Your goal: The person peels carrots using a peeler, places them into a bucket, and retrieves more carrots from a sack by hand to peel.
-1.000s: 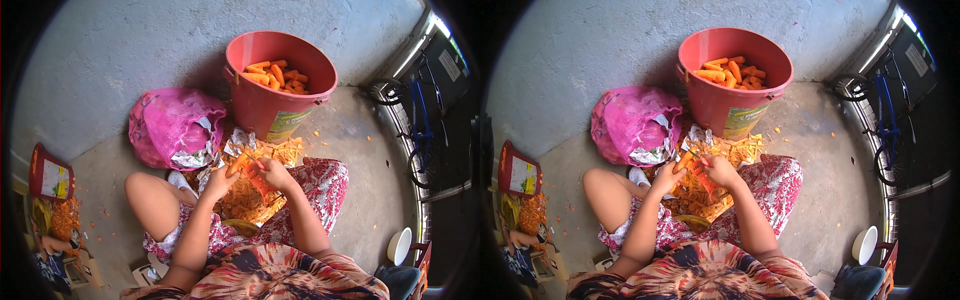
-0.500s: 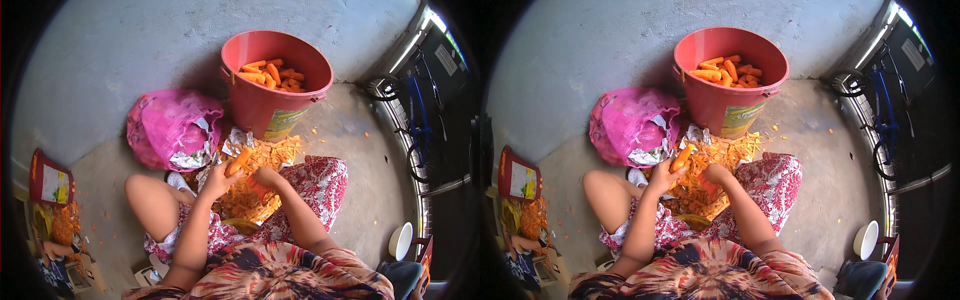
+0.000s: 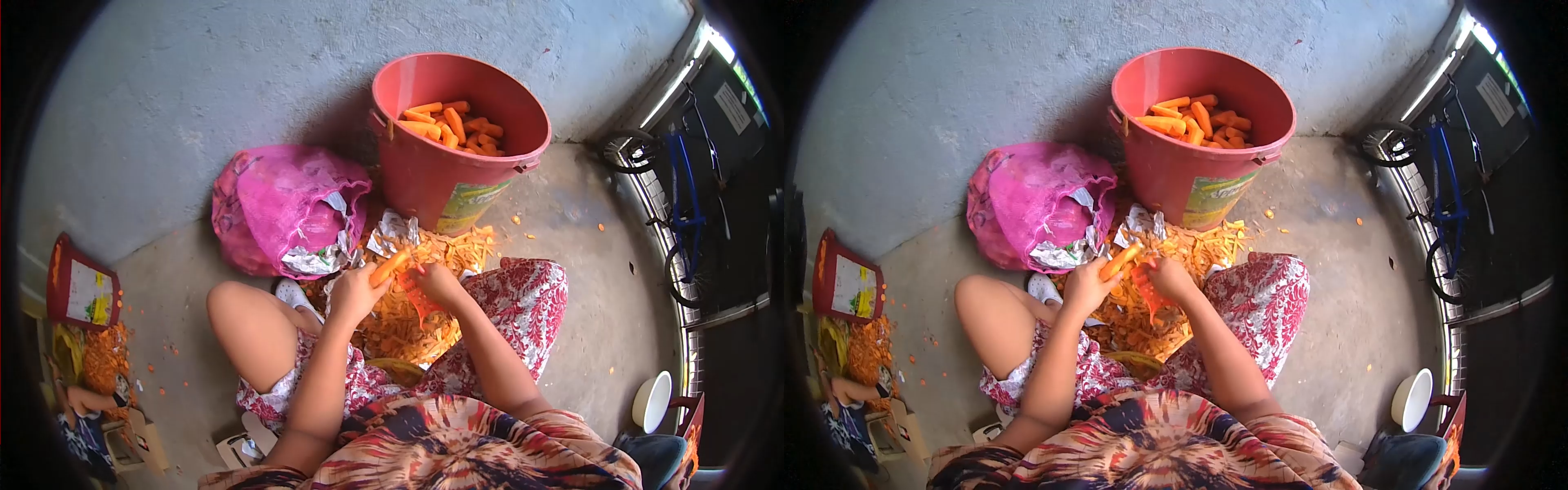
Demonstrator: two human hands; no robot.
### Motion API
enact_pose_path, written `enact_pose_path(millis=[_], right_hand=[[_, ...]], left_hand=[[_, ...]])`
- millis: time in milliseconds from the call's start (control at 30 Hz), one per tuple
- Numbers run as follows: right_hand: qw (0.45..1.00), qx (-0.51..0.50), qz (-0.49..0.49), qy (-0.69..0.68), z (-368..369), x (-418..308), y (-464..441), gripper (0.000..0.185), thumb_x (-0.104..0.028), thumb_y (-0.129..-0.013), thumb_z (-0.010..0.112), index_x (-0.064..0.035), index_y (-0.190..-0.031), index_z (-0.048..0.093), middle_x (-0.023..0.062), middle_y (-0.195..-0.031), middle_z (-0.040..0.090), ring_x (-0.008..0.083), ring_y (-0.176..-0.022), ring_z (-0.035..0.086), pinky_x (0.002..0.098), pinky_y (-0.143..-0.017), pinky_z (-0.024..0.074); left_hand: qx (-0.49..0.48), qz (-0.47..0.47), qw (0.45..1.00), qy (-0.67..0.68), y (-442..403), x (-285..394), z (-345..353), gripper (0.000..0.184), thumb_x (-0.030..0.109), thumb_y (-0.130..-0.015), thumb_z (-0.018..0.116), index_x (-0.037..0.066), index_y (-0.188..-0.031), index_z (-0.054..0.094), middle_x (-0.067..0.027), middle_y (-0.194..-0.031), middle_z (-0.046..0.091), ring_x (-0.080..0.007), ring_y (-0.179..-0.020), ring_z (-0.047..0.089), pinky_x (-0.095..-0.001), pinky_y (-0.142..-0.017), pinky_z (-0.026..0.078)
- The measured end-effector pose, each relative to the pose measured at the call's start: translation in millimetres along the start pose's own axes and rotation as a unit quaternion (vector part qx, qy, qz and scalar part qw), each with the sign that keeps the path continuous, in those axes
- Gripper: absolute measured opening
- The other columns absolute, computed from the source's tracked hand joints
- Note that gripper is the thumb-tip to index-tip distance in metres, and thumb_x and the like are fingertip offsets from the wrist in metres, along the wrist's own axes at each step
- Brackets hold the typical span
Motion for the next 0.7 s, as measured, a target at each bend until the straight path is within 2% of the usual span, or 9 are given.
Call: enact_pose_path(millis=[33,100,133,267,333,433,567,667,700], right_hand=[[0.997,-0.067,0.049,-0.004,19.3,27.8,-10.2,0.033,-0.034,-0.078,0.049,-0.0028,-0.084,0.059,0.0185,-0.079,0.059,0.0335,-0.074,0.057,0.0373,-0.066,0.0443],[0.994,-0.106,0.032,0.021,69.4,82.5,-38.0,0.035,-0.035,-0.076,0.049,-0.002,-0.082,0.06,0.0206,-0.076,0.059,0.0331,-0.072,0.058,0.0373,-0.064,0.0437],[0.992,-0.122,0.019,0.034,74.5,76.3,-38.1,0.036,-0.035,-0.076,0.05,-0.0016,-0.082,0.061,0.0216,-0.075,0.058,0.0329,-0.071,0.058,0.0374,-0.063,0.0434],[0.998,-0.06,-0.009,0.0,51.6,30.4,-25.3,0.036,-0.034,-0.077,0.051,0.0008,-0.079,0.059,0.0174,-0.068,0.058,0.0251,-0.062,0.057,0.0352,-0.06,0.0429],[0.998,-0.032,-0.007,-0.061,19.7,8.9,-11.2,0.036,-0.034,-0.077,0.052,0.0011,-0.078,0.058,0.0197,-0.067,0.057,0.0293,-0.062,0.057,0.0364,-0.06,0.0428],[0.996,-0.015,-0.023,-0.088,-4.4,-9.2,4.7,0.036,-0.034,-0.077,0.053,0.0015,-0.076,0.057,0.0202,-0.064,0.056,0.031,-0.059,0.055,0.0367,-0.058,0.0423],[0.993,-0.006,-0.029,-0.111,-18.3,-22.6,17.5,0.036,-0.035,-0.077,0.053,0.001,-0.074,0.055,0.0188,-0.062,0.055,0.0314,-0.058,0.054,0.0374,-0.058,0.0417],[0.994,-0.012,-0.034,-0.1,-5.6,-17.7,11.5,0.036,-0.035,-0.077,0.052,-0.0001,-0.077,0.058,0.0188,-0.066,0.057,0.0322,-0.062,0.056,0.0383,-0.06,0.0423],[0.996,-0.012,-0.036,-0.087,2.7,-8.4,4.3,0.036,-0.036,-0.077,0.052,-0.0005,-0.078,0.059,0.0189,-0.068,0.057,0.0324,-0.064,0.056,0.0385,-0.061,0.0425]], left_hand=[[0.023,-0.003,0.996,0.084,3.7,5.0,-1.2,0.027,0.027,-0.071,0.062,0.002,-0.077,0.054,-0.0174,-0.059,0.054,-0.0332,-0.058,0.055,-0.0371,-0.052,0.041],[0.073,0.002,0.968,0.242,0.5,12.9,-10.7,0.026,0.025,-0.071,0.062,0.002,-0.078,0.053,-0.0171,-0.059,0.054,-0.0335,-0.058,0.055,-0.037,-0.051,0.041],[0.07,0.013,0.973,0.222,-3.2,14.6,-14.4,0.025,0.025,-0.071,0.062,0.002,-0.079,0.053,-0.0169,-0.059,0.054,-0.0335,-0.058,0.055,-0.0368,-0.051,0.041],[0.053,0.003,0.993,0.104,-1.5,-1.7,-8.0,0.027,0.026,-0.071,0.062,0.003,-0.084,0.054,-0.0174,-0.063,0.056,-0.0337,-0.06,0.056,-0.0382,-0.052,0.043],[0.032,-0.032,0.999,-0.011,1.1,-4.6,-5.1,0.03,0.027,-0.07,0.061,0.004,-0.087,0.055,-0.0178,-0.065,0.057,-0.0336,-0.062,0.056,-0.0392,-0.053,0.044],[0.079,-0.059,0.995,-0.016,-2.0,-12.8,-3.6,0.032,0.029,-0.07,0.061,0.005,-0.091,0.056,-0.0175,-0.066,0.057,-0.0331,-0.063,0.057,-0.0403,-0.055,0.045],[0.07,-0.075,0.993,-0.05,-1.8,-14.4,-7.0,0.03,0.026,-0.07,0.061,0.006,-0.091,0.056,-0.0163,-0.065,0.058,-0.032,-0.062,0.057,-0.0397,-0.055,0.046],[0.043,-0.062,0.995,-0.071,-0.1,-10.3,-4.2,0.028,0.026,-0.07,0.061,0.005,-0.087,0.056,-0.0163,-0.064,0.057,-0.0321,-0.061,0.057,-0.04,-0.055,0.046],[0.061,0.001,0.997,-0.047,1.1,3.5,-9.5,0.024,0.023,-0.069,0.061,0.003,-0.082,0.055,-0.0165,-0.062,0.056,-0.0326,-0.059,0.056,-0.0392,-0.052,0.044]])
Point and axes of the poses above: each hand's wrist, its own y-axis away from the middle knuckle, its own z-axis out of the palm, x = y × z, the point moved 7 cm from there along -y, towards the middle knuckle
